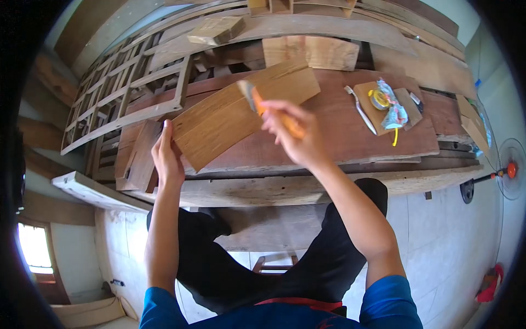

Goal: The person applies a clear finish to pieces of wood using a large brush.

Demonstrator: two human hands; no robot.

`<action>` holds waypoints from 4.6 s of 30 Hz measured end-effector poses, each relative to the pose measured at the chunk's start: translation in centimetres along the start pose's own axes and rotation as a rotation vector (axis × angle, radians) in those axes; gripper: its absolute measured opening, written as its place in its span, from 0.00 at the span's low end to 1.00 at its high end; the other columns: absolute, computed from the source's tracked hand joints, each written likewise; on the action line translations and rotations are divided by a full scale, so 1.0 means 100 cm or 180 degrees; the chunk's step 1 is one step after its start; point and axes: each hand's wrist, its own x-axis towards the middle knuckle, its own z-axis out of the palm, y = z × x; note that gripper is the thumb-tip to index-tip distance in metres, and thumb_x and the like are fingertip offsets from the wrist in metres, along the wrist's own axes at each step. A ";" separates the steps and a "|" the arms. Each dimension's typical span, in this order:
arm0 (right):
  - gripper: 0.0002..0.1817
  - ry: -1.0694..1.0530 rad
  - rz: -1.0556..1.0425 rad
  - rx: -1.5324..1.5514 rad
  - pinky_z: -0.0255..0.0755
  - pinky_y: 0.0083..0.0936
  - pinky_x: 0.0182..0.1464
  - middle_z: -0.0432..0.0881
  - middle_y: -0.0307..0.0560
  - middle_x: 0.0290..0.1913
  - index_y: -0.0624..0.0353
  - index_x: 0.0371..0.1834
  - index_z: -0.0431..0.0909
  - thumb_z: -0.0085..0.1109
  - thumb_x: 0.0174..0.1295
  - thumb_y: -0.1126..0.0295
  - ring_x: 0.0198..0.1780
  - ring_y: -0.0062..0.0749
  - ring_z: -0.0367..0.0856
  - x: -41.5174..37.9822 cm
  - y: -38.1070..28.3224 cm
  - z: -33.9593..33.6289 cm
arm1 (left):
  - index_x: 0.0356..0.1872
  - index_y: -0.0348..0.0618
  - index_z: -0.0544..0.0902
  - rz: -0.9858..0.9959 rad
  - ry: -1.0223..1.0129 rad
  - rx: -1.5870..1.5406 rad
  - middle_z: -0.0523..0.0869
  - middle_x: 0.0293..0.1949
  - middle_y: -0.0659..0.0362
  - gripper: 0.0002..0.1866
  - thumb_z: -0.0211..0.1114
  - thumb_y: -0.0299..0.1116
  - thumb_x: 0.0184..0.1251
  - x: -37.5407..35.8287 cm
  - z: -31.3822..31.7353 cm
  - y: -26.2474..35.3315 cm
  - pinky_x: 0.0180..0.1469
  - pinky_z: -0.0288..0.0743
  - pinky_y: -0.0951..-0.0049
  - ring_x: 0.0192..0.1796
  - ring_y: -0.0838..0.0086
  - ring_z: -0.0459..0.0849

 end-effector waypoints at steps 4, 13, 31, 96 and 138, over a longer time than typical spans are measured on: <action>0.20 -0.1215 0.0020 0.0013 0.78 0.18 0.36 0.86 0.52 0.51 0.58 0.67 0.75 0.53 0.74 0.67 0.42 0.22 0.83 -0.009 -0.027 0.019 | 0.47 0.32 0.87 -0.0011 0.0007 0.0030 0.86 0.43 0.58 0.24 0.64 0.48 0.73 0.005 -0.004 -0.010 0.52 0.75 0.69 0.46 0.77 0.80; 0.23 0.0481 0.0524 0.0013 0.75 0.17 0.32 0.87 0.50 0.46 0.61 0.60 0.79 0.48 0.76 0.55 0.40 0.22 0.81 0.011 0.008 -0.012 | 0.47 0.33 0.88 0.0085 -0.0111 -0.0006 0.87 0.39 0.61 0.24 0.64 0.49 0.73 -0.002 0.000 -0.002 0.43 0.76 0.74 0.40 0.80 0.80; 0.15 0.0262 0.0082 0.0045 0.76 0.17 0.34 0.87 0.50 0.44 0.60 0.56 0.79 0.55 0.74 0.63 0.40 0.22 0.84 -0.003 0.003 0.005 | 0.41 0.34 0.89 0.0277 -0.0077 0.0301 0.79 0.29 0.71 0.22 0.66 0.48 0.72 -0.004 -0.002 -0.003 0.33 0.63 0.82 0.31 0.88 0.68; 0.15 0.0650 0.0508 -0.0983 0.76 0.18 0.37 0.88 0.45 0.41 0.60 0.56 0.82 0.55 0.74 0.64 0.43 0.23 0.86 0.026 -0.015 -0.119 | 0.53 0.32 0.85 0.0650 -0.0655 0.0447 0.85 0.41 0.64 0.20 0.63 0.41 0.75 -0.011 -0.005 0.006 0.50 0.68 0.80 0.45 0.83 0.76; 0.15 0.1439 0.0114 -0.1580 0.78 0.17 0.36 0.87 0.42 0.45 0.51 0.60 0.80 0.58 0.73 0.62 0.43 0.20 0.85 0.027 0.015 -0.077 | 0.56 0.34 0.85 0.0945 -0.0702 0.0883 0.86 0.39 0.62 0.23 0.64 0.45 0.73 -0.016 -0.002 0.006 0.47 0.70 0.78 0.41 0.81 0.77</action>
